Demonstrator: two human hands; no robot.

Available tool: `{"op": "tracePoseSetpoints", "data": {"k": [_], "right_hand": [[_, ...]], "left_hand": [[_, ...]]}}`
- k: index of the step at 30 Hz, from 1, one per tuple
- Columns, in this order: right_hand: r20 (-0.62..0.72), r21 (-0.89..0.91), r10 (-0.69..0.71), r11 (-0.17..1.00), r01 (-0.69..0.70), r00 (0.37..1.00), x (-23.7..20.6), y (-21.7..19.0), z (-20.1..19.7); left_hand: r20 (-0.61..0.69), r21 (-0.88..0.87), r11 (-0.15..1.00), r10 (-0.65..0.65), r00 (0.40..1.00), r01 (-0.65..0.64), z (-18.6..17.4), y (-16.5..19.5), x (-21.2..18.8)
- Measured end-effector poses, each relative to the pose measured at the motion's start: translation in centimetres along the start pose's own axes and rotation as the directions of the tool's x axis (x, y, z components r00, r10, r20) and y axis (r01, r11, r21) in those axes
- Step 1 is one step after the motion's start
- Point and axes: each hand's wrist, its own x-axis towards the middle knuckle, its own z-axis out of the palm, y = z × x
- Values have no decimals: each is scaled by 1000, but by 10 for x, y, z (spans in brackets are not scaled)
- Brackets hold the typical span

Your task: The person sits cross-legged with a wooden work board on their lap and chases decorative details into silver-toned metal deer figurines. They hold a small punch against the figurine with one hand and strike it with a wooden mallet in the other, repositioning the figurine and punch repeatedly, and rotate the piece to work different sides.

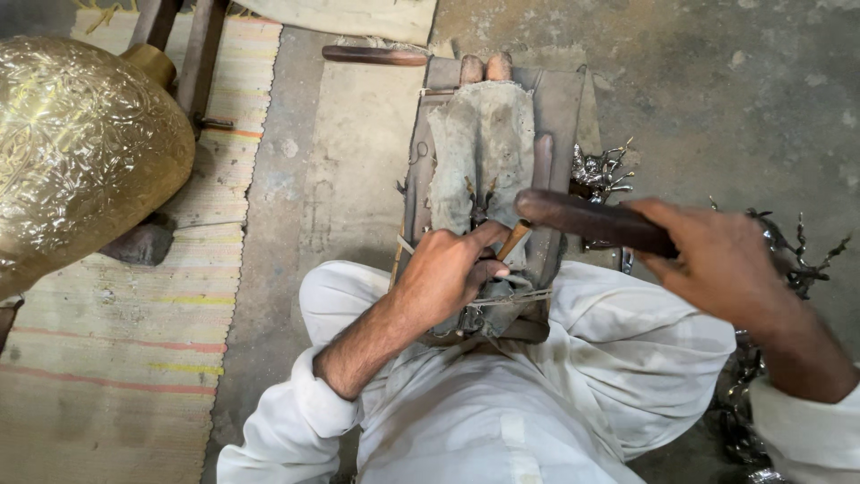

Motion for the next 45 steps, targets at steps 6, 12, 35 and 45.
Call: {"op": "tracePoseSetpoints", "data": {"k": [6,12,35,45], "right_hand": [[154,-135,129,985,-109,980,19,-30,-33],[73,-66,73,995,-68,995,24,-22,-23],[31,-251,-104,962,109,994,38,-25,-22],[65,-285,-96,952,111,993,44,-36,-27]], "left_hand": [[6,0,997,-84,996,84,-2,-1,-4],[-46,-53,998,-29,999,27,-3,-6,-6],[-76,-63,996,-60,995,55,-7,-17,-15],[-101,-165,985,-76,992,58,-8,-22,-17]]}}
